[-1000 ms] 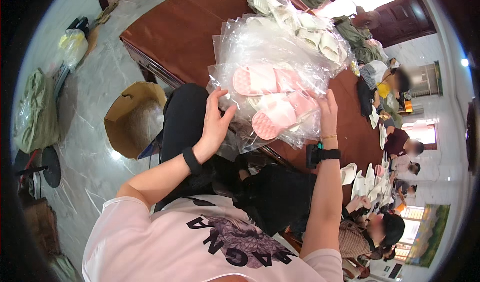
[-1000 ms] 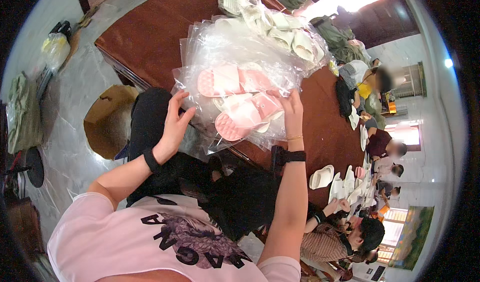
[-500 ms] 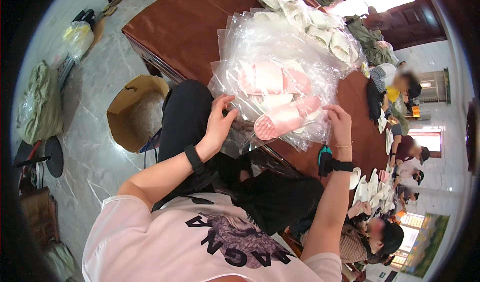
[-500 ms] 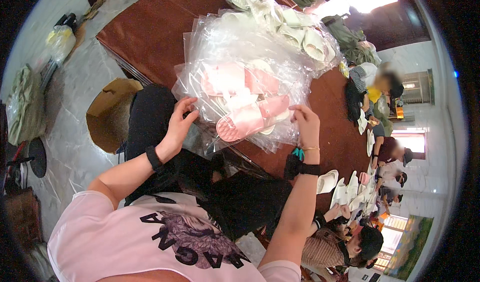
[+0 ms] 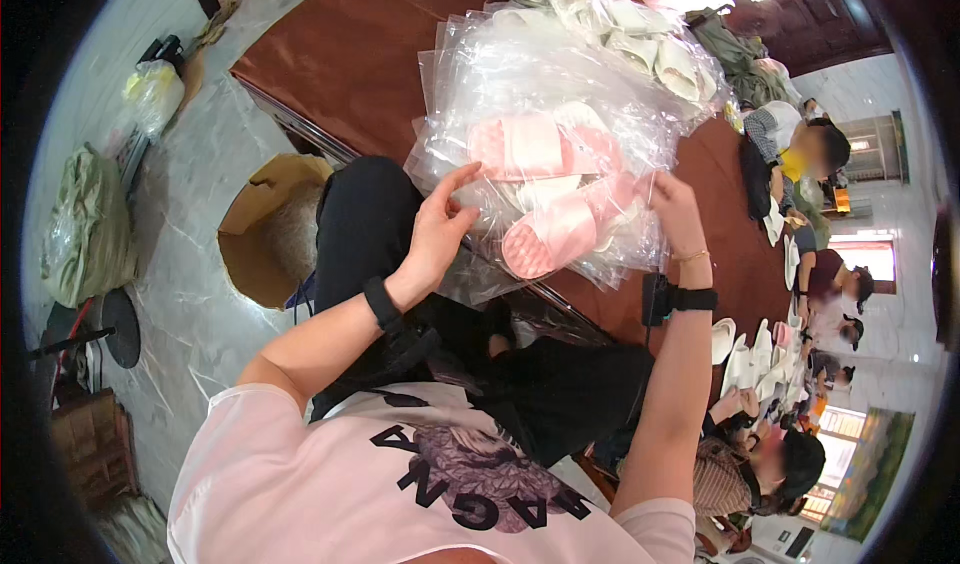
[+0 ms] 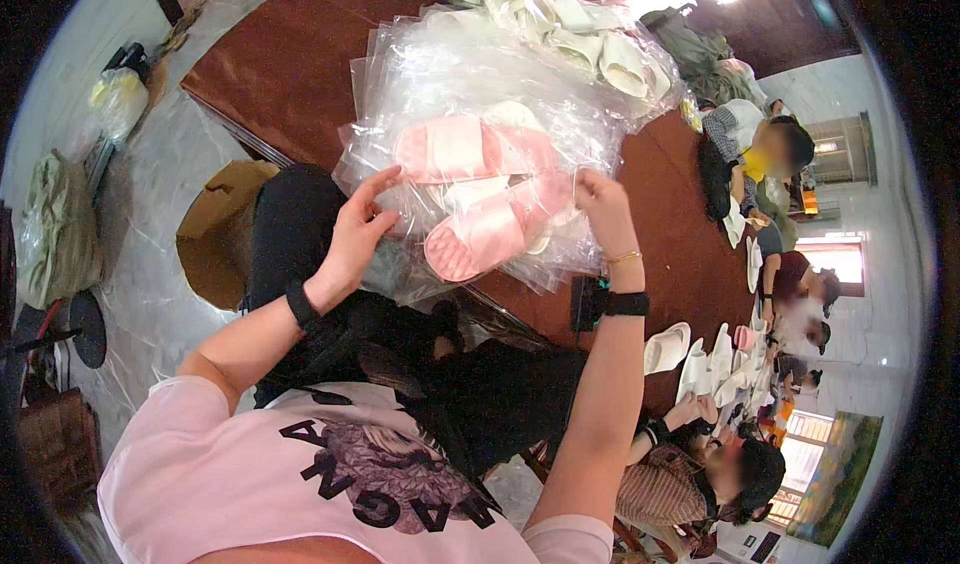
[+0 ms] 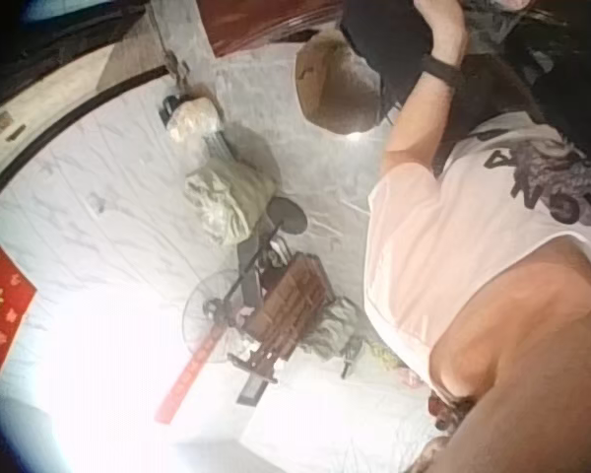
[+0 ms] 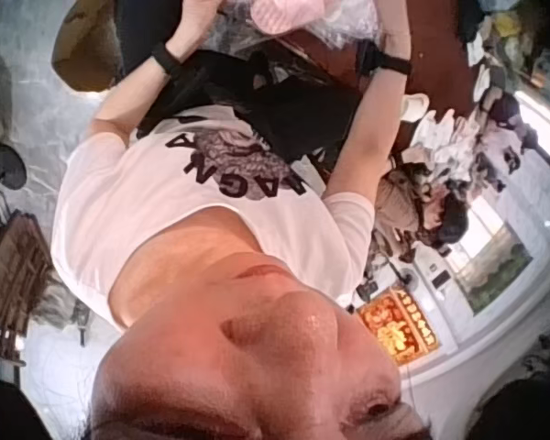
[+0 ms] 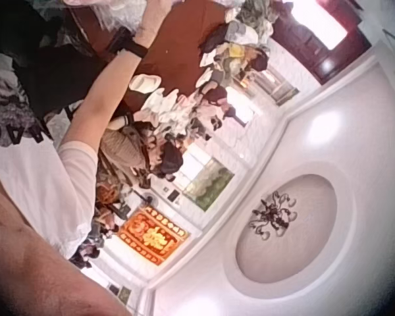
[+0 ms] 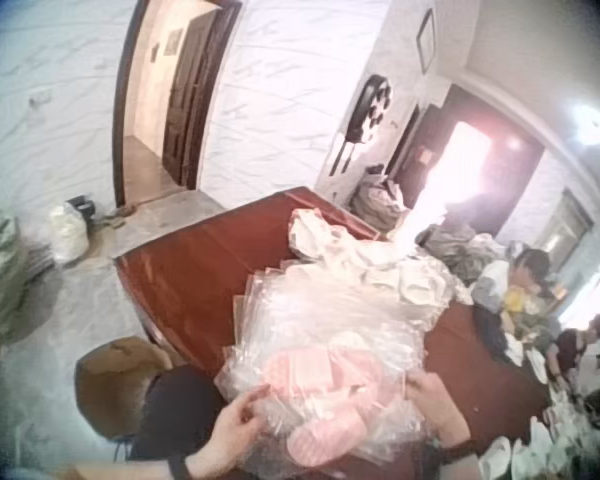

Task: Packing rubber slippers into plastic bags.

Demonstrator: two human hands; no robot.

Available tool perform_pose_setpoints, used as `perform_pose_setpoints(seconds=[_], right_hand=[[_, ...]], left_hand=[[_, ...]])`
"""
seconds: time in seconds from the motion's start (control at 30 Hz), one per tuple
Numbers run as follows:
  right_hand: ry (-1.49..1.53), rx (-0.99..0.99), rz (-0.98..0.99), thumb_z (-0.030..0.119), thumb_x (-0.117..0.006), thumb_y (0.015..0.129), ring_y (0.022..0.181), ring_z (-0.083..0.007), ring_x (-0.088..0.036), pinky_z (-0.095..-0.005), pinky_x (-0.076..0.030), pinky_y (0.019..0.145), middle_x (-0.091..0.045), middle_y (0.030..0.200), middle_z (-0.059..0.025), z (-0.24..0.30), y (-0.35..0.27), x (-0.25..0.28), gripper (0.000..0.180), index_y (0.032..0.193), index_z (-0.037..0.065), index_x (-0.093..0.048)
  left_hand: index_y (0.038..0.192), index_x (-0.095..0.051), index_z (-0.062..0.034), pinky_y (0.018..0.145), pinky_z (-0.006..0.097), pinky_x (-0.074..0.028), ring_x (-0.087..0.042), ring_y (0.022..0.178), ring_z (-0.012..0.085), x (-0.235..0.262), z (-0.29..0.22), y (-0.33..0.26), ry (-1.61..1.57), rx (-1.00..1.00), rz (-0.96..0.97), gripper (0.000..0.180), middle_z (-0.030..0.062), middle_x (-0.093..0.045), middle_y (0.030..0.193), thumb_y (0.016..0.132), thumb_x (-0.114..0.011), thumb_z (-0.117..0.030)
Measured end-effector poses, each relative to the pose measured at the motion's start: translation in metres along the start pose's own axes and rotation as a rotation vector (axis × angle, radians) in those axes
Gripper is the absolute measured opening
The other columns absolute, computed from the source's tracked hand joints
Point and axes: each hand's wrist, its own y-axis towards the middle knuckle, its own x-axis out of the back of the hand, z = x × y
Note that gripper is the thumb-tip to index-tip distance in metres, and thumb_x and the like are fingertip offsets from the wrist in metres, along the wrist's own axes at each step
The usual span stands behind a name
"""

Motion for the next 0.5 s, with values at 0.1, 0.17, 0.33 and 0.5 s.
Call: perform_pose_setpoints(seconds=[0.1,0.17,0.33,0.5], right_hand=[[0.461,-0.111,-0.267,0.018,-0.056,0.094,0.065,-0.0064,-0.048,-0.0228,-0.041,0.059,-0.056,0.078,0.0028,0.026,0.000,0.022,0.017,0.091,0.002,-0.061],[0.458,-0.052,-0.377,0.018,-0.055,0.095,0.064,-0.0056,-0.047,-0.0215,-0.039,0.057,-0.055,0.077,0.0027,0.047,-0.005,0.041,0.015,0.091,0.003,-0.060],[0.649,0.002,-0.588,0.019,-0.051,0.098,0.060,-0.0043,-0.047,-0.0183,-0.038,0.055,-0.053,0.072,0.0018,0.082,-0.049,0.064,0.017,0.092,0.004,-0.059],[0.744,-0.381,-0.126,0.017,-0.053,0.093,0.069,-0.0093,-0.062,-0.0216,-0.050,0.058,-0.065,0.084,-0.0056,0.073,-0.081,0.013,0.019,0.099,0.001,-0.063]], left_hand=[[0.139,-0.047,-0.0089,0.072,0.021,-0.044,-0.045,0.075,0.0053,-0.003,-0.020,0.008,-0.055,0.060,0.047,0.059,-0.0007,-0.058,0.122,0.083,-0.052,0.007],[0.139,-0.047,-0.0088,0.073,0.021,-0.045,-0.046,0.076,0.0057,-0.007,-0.047,0.020,-0.018,-0.070,0.037,0.058,-0.0004,-0.058,0.125,0.083,-0.051,0.007],[0.136,-0.051,-0.0102,0.075,0.021,-0.045,-0.049,0.079,0.0066,-0.009,-0.085,0.064,-0.021,-0.411,0.068,0.057,-0.0006,-0.055,0.134,0.082,-0.049,0.008],[0.133,-0.053,-0.0111,0.080,0.026,-0.046,-0.056,0.089,0.0119,0.020,-0.022,0.109,0.222,-0.206,0.178,0.051,0.0049,-0.057,0.128,0.083,-0.053,0.001]])
